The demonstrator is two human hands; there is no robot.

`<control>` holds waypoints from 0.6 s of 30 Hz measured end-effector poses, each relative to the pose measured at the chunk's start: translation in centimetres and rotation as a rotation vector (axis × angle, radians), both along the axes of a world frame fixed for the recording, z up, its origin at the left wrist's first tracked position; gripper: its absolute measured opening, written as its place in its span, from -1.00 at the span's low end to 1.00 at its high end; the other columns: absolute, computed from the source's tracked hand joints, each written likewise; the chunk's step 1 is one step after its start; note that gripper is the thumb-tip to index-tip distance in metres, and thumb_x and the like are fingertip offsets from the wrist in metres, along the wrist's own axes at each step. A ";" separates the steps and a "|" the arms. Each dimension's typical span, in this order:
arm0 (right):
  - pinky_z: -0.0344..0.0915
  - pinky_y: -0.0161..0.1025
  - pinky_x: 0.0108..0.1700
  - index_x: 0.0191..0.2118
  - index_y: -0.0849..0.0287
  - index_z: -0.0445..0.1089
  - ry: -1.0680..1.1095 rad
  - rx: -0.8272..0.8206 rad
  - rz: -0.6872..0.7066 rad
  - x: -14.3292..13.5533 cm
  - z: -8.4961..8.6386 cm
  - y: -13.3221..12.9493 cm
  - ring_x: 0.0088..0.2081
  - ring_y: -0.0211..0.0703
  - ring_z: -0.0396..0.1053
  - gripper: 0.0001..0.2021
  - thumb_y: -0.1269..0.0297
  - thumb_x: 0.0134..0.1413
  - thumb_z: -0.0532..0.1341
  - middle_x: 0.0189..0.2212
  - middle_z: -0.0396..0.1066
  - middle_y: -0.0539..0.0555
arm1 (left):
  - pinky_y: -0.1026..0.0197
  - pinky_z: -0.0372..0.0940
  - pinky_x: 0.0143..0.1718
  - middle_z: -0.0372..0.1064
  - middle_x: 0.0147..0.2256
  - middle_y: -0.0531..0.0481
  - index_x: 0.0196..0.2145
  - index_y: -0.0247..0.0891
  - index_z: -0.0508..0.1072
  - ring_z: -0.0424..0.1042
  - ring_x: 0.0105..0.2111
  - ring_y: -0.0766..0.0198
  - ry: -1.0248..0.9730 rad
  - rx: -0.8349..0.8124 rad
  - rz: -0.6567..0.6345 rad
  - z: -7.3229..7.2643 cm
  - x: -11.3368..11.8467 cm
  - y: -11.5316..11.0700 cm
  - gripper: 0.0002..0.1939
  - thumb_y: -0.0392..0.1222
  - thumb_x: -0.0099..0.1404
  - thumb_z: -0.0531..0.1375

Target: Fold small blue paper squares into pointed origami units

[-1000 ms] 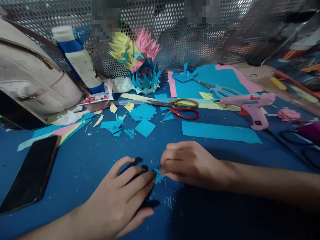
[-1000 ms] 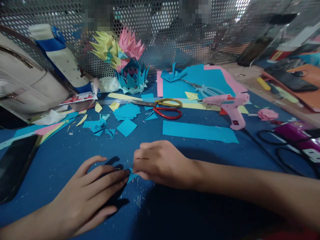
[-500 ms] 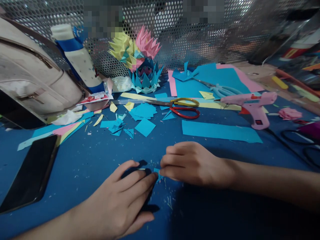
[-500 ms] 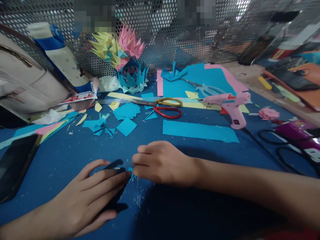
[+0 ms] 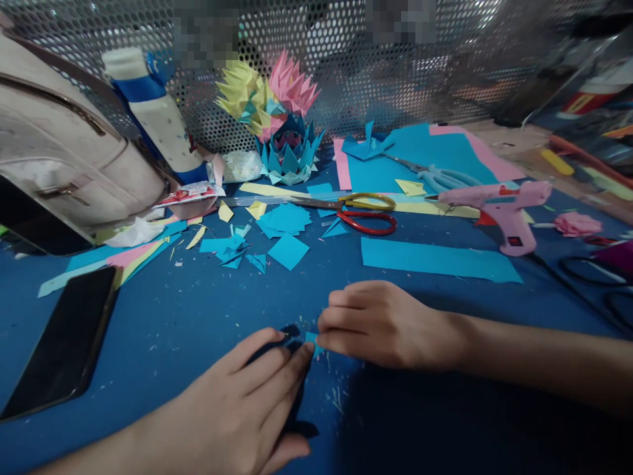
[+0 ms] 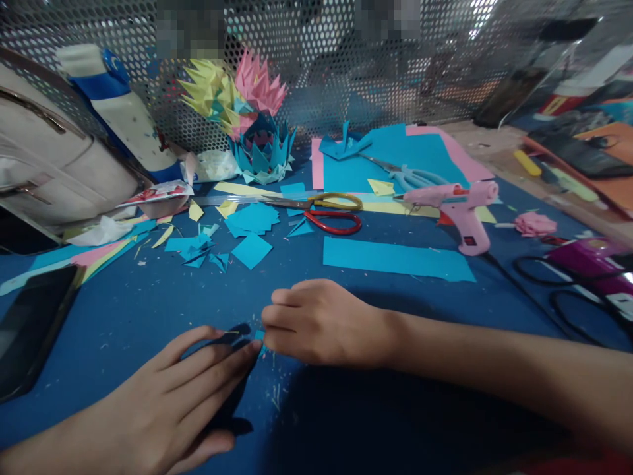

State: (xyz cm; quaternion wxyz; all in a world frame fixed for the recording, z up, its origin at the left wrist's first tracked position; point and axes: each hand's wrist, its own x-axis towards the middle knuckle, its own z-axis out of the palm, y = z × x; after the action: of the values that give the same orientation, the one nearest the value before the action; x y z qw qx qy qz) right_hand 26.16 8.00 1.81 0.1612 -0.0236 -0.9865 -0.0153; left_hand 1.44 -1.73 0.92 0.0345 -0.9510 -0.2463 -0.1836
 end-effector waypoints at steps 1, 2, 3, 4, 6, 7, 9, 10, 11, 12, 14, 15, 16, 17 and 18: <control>0.13 -0.16 -0.28 -0.19 0.16 0.43 -0.005 0.011 0.004 0.0 0.1 -0.1 -0.27 -0.17 0.30 -0.67 0.42 0.43 -0.08 -0.29 0.45 0.04 | -0.01 -0.05 0.30 0.49 0.01 -0.20 -0.06 -0.47 0.52 0.43 -0.04 0.07 -0.003 0.007 0.002 0.1 0.1 0.0 -0.58 -0.02 0.51 0.06; 0.12 -0.16 -0.29 -0.22 0.16 0.43 -0.009 0.017 0.004 0.0 0.2 -0.1 -0.27 -0.16 0.28 -0.70 0.41 0.42 -0.04 -0.30 0.44 0.03 | 0.00 -0.06 0.30 0.50 0.00 -0.19 -0.05 -0.47 0.51 0.43 -0.03 0.07 -0.009 0.004 0.005 0.2 0.1 0.0 -0.58 -0.02 0.51 0.06; 0.11 -0.16 -0.29 -0.25 0.16 0.42 -0.013 0.017 -0.001 0.0 0.3 -0.2 -0.28 -0.15 0.27 -0.73 0.39 0.41 -0.01 -0.32 0.42 0.03 | 0.01 -0.06 0.30 0.50 0.00 -0.18 -0.03 -0.47 0.51 0.43 -0.04 0.08 -0.016 -0.006 0.004 0.3 0.2 0.0 -0.58 -0.03 0.51 0.06; 0.11 -0.16 -0.28 -0.27 0.16 0.41 -0.020 0.011 -0.012 0.0 0.5 -0.3 -0.27 -0.14 0.25 -0.75 0.36 0.40 0.02 -0.34 0.40 0.02 | 0.01 -0.06 0.30 0.50 0.00 -0.18 -0.02 -0.46 0.50 0.43 -0.05 0.09 -0.023 -0.023 0.001 0.4 0.2 0.1 -0.58 -0.03 0.51 0.05; 0.10 -0.15 -0.24 -0.28 0.16 0.41 -0.040 -0.013 -0.045 0.0 0.7 -0.5 -0.24 -0.12 0.23 -0.77 0.31 0.39 0.06 -0.35 0.38 0.03 | 0.01 -0.03 0.27 0.51 -0.01 -0.17 -0.01 -0.47 0.50 0.45 -0.09 0.11 -0.039 -0.056 -0.002 0.6 0.2 0.2 -0.59 -0.06 0.53 0.04; 0.10 -0.15 -0.23 -0.28 0.16 0.41 -0.057 -0.027 -0.058 0.0 0.8 -0.6 -0.23 -0.11 0.22 -0.78 0.30 0.39 0.06 -0.34 0.37 0.03 | 0.01 -0.02 0.26 0.51 -0.02 -0.17 -0.02 -0.48 0.50 0.45 -0.10 0.11 -0.045 -0.067 -0.003 0.7 0.3 0.3 -0.59 -0.07 0.53 0.02; 0.08 -0.15 -0.23 -0.26 0.17 0.41 -0.100 -0.050 -0.070 0.2 1.1 -0.7 -0.23 -0.11 0.21 -0.81 0.32 0.37 0.09 -0.32 0.38 0.04 | 0.01 0.00 0.24 0.53 -0.05 -0.17 -0.04 -0.47 0.51 0.45 -0.11 0.11 -0.051 -0.075 -0.002 0.9 0.3 0.4 -0.59 -0.10 0.55 -0.02; 0.08 -0.14 -0.23 -0.26 0.17 0.42 -0.116 -0.063 -0.072 0.3 1.2 -0.7 -0.24 -0.12 0.20 -0.83 0.33 0.35 0.11 -0.31 0.38 0.04 | 0.01 0.00 0.24 0.53 -0.06 -0.17 -0.05 -0.46 0.52 0.45 -0.11 0.11 -0.059 -0.075 0.001 0.9 0.3 0.4 -0.58 -0.11 0.55 -0.03; 0.07 -0.14 -0.24 -0.26 0.17 0.42 -0.125 -0.076 -0.073 0.3 1.3 -0.7 -0.24 -0.12 0.20 -0.85 0.34 0.33 0.13 -0.30 0.38 0.04 | 0.02 -0.01 0.24 0.54 -0.07 -0.16 -0.06 -0.46 0.52 0.45 -0.10 0.11 -0.066 -0.077 0.003 1.0 0.3 0.4 -0.59 -0.11 0.55 -0.03; 0.07 -0.14 -0.23 -0.26 0.18 0.42 -0.128 -0.086 -0.073 0.4 1.4 -0.7 -0.24 -0.12 0.20 -0.87 0.35 0.31 0.14 -0.30 0.38 0.04 | 0.02 -0.01 0.24 0.54 -0.08 -0.16 -0.06 -0.45 0.52 0.45 -0.09 0.11 -0.073 -0.081 0.004 1.0 0.3 0.4 -0.59 -0.11 0.55 -0.03; 0.09 -0.14 -0.21 -0.25 0.18 0.42 -0.114 -0.109 -0.067 0.5 1.3 -0.6 -0.23 -0.12 0.21 -0.88 0.36 0.31 0.14 -0.31 0.38 0.04 | 0.03 -0.03 0.24 0.54 -0.08 -0.16 -0.05 -0.45 0.51 0.44 -0.09 0.11 -0.075 -0.090 0.002 1.1 0.3 0.4 -0.60 -0.11 0.55 -0.02; 0.10 -0.15 -0.19 -0.24 0.18 0.41 -0.096 -0.120 -0.061 0.5 1.1 -0.5 -0.23 -0.12 0.21 -0.86 0.35 0.33 0.12 -0.30 0.39 0.04 | 0.02 -0.03 0.24 0.53 -0.08 -0.16 -0.04 -0.45 0.51 0.43 -0.10 0.11 -0.063 -0.099 -0.002 1.1 0.2 0.4 -0.60 -0.11 0.55 -0.02; 0.10 -0.16 -0.19 -0.24 0.18 0.41 -0.074 -0.131 -0.058 0.4 0.9 -0.5 -0.24 -0.12 0.22 -0.83 0.34 0.35 0.09 -0.31 0.39 0.05 | 0.01 -0.03 0.23 0.52 -0.06 -0.16 -0.03 -0.45 0.50 0.42 -0.10 0.11 -0.052 -0.107 -0.008 1.0 0.2 0.4 -0.61 -0.12 0.55 -0.02; 0.10 -0.17 -0.21 -0.25 0.18 0.40 -0.048 -0.142 -0.057 0.3 0.6 -0.4 -0.25 -0.13 0.22 -0.80 0.32 0.38 0.06 -0.31 0.38 0.05 | 0.00 -0.04 0.23 0.51 -0.05 -0.17 -0.01 -0.45 0.49 0.42 -0.11 0.11 -0.047 -0.120 -0.012 0.9 0.1 0.5 -0.62 -0.13 0.55 -0.02; 0.09 -0.18 -0.24 -0.26 0.19 0.39 -0.018 -0.155 -0.065 0.2 0.3 -0.3 -0.28 -0.14 0.21 -0.76 0.29 0.40 0.03 -0.33 0.38 0.06 | 0.00 -0.04 0.22 0.50 -0.04 -0.16 0.01 -0.44 0.47 0.41 -0.11 0.12 -0.049 -0.137 -0.015 0.8 0.1 0.5 -0.63 -0.14 0.55 -0.03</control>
State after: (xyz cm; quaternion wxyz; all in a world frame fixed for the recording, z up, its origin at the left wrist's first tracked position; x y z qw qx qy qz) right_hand 26.32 7.66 2.12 0.1492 -0.0680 -0.9849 0.0555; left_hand 1.53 -1.19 1.68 -0.0382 -0.9481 -0.2521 -0.1899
